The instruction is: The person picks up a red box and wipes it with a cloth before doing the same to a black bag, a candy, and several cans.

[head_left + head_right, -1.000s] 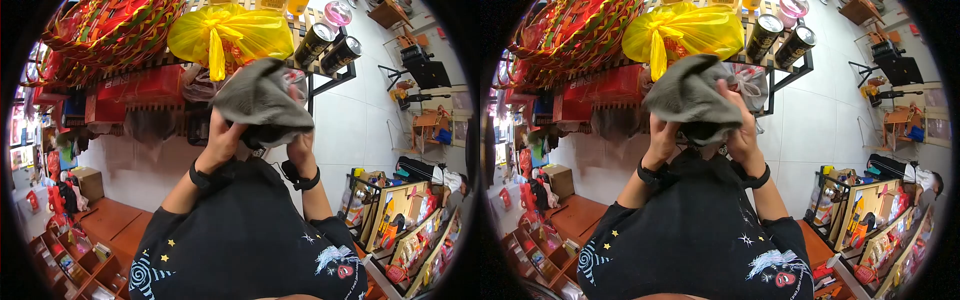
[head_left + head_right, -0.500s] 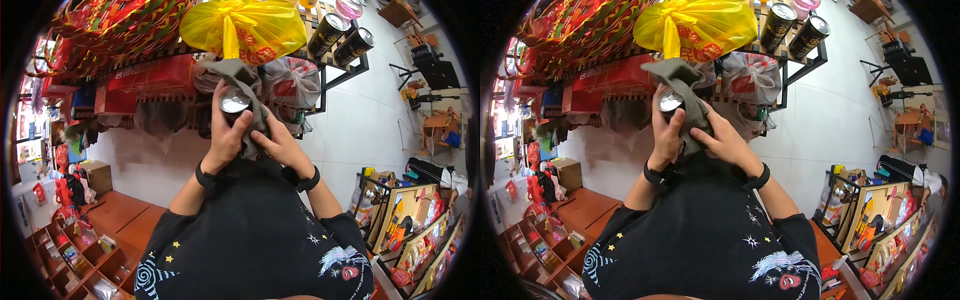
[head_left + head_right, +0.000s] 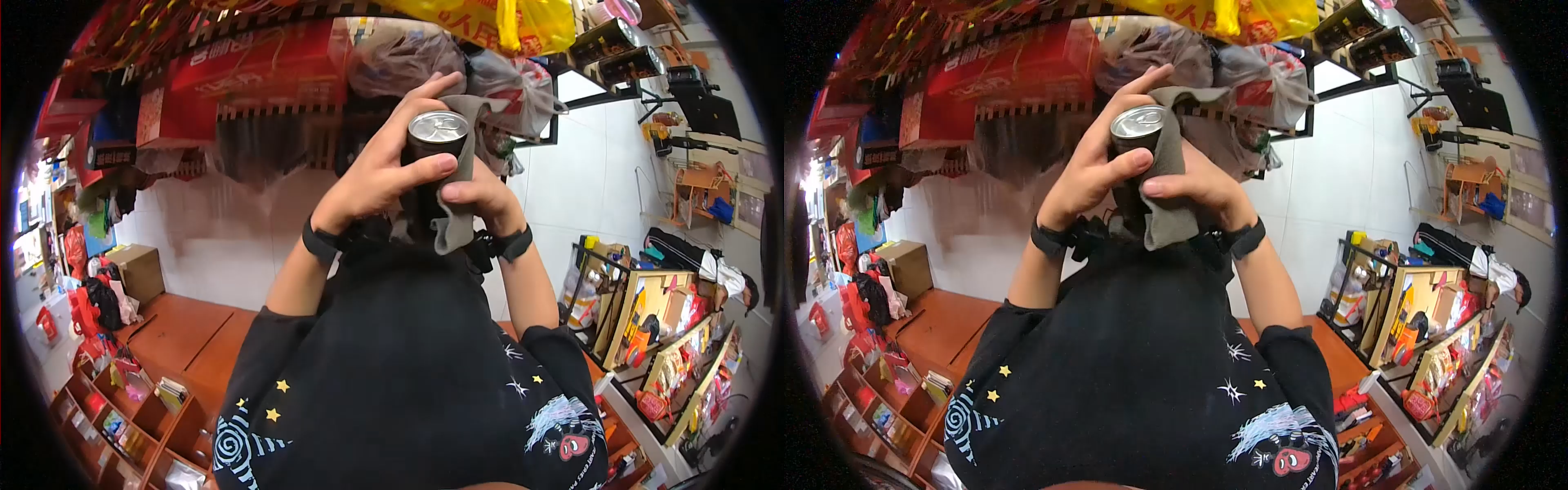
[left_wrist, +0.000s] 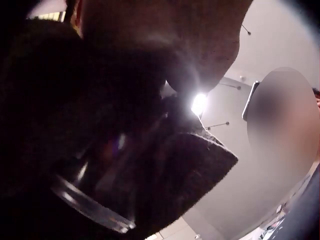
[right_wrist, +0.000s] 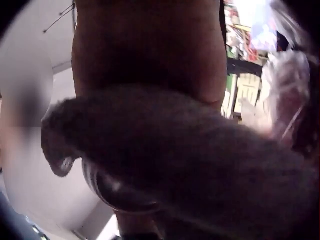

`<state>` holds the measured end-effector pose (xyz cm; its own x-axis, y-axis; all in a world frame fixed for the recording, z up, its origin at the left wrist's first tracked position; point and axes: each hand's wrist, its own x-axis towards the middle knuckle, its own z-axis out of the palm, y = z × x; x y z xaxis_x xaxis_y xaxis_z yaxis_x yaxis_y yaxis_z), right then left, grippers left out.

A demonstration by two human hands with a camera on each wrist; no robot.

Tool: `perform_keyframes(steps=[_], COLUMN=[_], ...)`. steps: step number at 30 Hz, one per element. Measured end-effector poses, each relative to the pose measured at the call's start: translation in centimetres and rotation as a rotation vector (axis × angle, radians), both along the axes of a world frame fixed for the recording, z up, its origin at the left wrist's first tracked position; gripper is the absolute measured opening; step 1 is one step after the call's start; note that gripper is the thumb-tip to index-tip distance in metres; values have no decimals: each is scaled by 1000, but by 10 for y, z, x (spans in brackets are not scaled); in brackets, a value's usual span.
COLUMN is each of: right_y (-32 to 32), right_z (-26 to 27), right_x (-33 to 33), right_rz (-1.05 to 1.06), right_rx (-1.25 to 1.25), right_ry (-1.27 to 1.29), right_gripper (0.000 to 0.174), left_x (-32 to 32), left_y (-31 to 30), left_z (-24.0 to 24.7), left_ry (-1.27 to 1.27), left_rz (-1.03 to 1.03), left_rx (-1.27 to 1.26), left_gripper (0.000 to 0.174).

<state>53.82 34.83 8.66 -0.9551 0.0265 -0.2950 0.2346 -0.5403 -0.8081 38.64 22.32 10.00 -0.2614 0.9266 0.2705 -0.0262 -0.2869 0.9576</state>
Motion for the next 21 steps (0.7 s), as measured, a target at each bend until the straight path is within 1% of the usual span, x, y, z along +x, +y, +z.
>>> perform_keyframes(steps=[1, 3, 4, 5, 7, 8, 9, 10, 11, 12, 13, 15, 16, 17, 18, 19, 20, 21], right_y=[-3, -21, -25, -31, -42, -34, -31, -25, -19, -8, 1, 6, 2, -3, -6, -12, -4, 1], right_z=[3, -13, -30, -44, -71, -92, -70, -30, -6, -8, -4, 7, 7, 6, 0, -19, -27, -22], right_x=[4, 18, 27, 29, 38, 46, 50, 45, 42, 35, 31, 28, 30, 28, 24, 20, 23, 21], right_rz=[35, -3, 38, 41, -165, -93, -95, -72, -48, 28, 64, 2, -115, -228, -352, -548, -574, -601], right_rx=[-79, -417, -518, -512, -822, -875, -871, -620, -370, -205, -4, 477, 579, 681, 971, 1066, 1225, 1385], right_ry=[4, 41, 88, 88, -42, -84, -95, -70, -36, 28, 38, 1, -53, -109, 35, 141, 206, 273], right_gripper=[92, 89, 85, 85, 82, 82, 82, 83, 85, 86, 86, 83, 80, 78, 71, 60, 56, 52], left_x=[0, 0, 3, 2, 3, 4, 5, 8, 9, 9, 9, 14, 17, 21, 24, 29, 35, 39], left_y=[-6, -15, -18, -20, -22, -22, -24, -25, -25, -23, -20, -13, -7, -2, 3, 7, 10, 14], left_z=[0, 6, 9, 12, 15, 17, 17, 21, 27, 26, 26, 24, 24, 21, 16, 11, 7, 9], left_ry=[-2, -93, -153, -152, -290, -301, -296, -302, -302, -290, -277, -168, -134, -138, -61, 20, -4, 1], left_rz=[0, -108, -109, -106, -130, -103, -68, -33, 0, 15, 9, 119, 181, 178, 305, 430, 514, 511], left_rx=[-2, -3, -11, -4, 27, 48, 39, 41, 44, 33, 39, 14, 28, 25, -15, -55, -72, -70], left_gripper=[47, 45, 44, 44, 44, 44, 48, 51, 54, 56, 56, 58, 48, 48, 48, 47, 50, 50])
